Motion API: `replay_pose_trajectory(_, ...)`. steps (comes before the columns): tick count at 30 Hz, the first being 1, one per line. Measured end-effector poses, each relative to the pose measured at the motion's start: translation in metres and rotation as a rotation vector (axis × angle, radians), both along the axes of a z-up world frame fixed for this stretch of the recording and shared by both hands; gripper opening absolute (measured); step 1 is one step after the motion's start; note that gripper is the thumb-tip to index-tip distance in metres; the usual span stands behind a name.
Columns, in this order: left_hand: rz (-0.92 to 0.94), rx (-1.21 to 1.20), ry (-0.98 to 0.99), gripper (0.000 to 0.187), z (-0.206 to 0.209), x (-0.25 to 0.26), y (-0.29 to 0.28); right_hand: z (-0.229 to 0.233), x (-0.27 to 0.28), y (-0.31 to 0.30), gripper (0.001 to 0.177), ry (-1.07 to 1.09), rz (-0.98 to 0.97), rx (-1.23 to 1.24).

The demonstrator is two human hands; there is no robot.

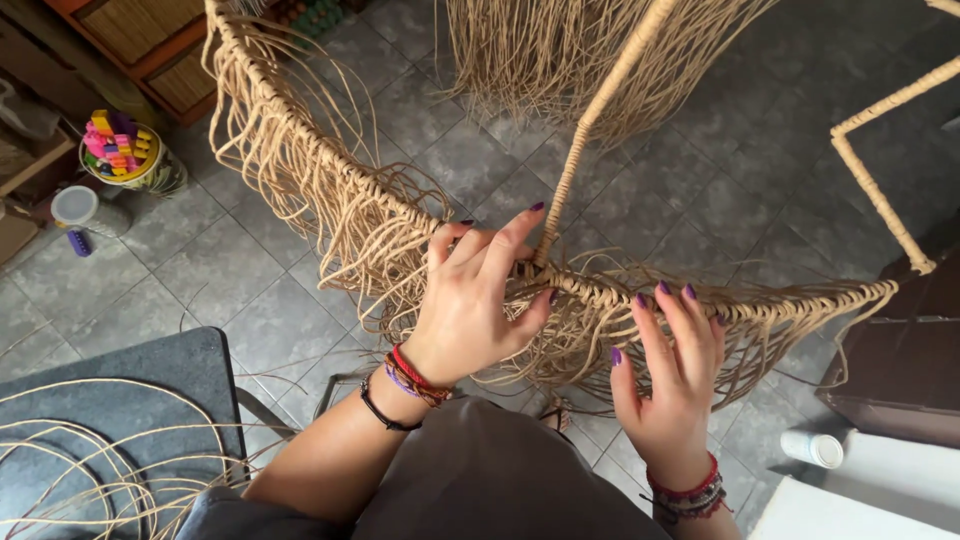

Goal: Weaving and knotting natural fibers onto a circular frame to create a decorative furniture piece

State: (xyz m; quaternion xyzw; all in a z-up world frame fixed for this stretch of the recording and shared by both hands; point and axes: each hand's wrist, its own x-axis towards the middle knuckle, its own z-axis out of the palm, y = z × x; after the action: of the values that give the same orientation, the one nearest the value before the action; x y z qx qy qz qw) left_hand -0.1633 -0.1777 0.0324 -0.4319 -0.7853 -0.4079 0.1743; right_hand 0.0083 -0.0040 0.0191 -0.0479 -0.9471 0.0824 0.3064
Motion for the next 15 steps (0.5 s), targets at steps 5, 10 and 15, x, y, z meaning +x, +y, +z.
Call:
replay_pose_trajectory(5,0.019,0.002,-0.009,0.066,0.003,0.000,0.003,-0.002,-0.002,0.004,0.040,-0.008,0.018,-0.017)
replay_pose_trajectory(10,0.019,-0.010,-0.013,0.066,0.004,0.001,0.004,-0.002,-0.002,0.008,0.040,0.001,0.039,-0.024)
replay_pose_trajectory(15,0.028,0.053,0.016,0.037,0.013,0.010,0.010,-0.005,-0.001,0.010,0.040,0.030,0.034,0.004)
